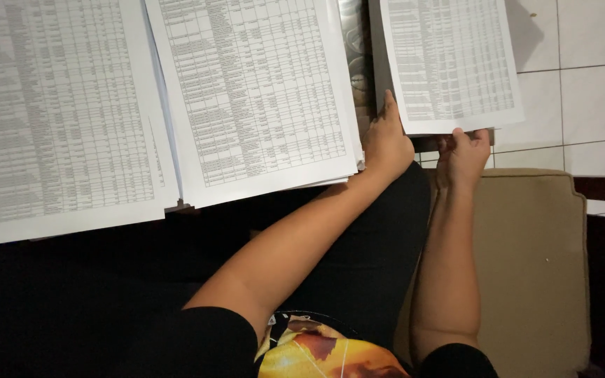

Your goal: The person organizes stacks of printed documents by flipping through them with both hands, then aligning them by hand.

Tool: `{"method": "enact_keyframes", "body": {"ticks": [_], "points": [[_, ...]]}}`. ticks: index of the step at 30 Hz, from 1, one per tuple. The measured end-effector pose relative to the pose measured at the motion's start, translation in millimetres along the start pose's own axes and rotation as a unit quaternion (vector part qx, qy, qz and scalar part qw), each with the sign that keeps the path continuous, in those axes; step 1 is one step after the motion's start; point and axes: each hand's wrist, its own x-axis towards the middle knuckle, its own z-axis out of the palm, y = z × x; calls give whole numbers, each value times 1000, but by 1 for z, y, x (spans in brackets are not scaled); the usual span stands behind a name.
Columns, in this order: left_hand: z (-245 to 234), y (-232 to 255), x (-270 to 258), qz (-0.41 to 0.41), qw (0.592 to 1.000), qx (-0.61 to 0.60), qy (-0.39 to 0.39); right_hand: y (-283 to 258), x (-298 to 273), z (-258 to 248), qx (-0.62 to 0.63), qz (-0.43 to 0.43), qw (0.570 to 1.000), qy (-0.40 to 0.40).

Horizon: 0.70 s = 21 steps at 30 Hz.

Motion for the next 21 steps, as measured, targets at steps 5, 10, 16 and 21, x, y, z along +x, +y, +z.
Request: {"method": "enact_keyframes", "body": {"ticks": [5,10,16,21], "points": [[4,-5,2,-9,1000,4,-5,-21,-17,19,73,26,997,30],[6,-6,0,-7,1000,5,-1,-38,-26,23,47,20,999,19],[-7,7,-7,-25,999,-23,4,-4,8,-6,55,39,998,2],[-12,10,-11,-7,998,-60,31,-8,5,-5,59,44,997,13]]}}
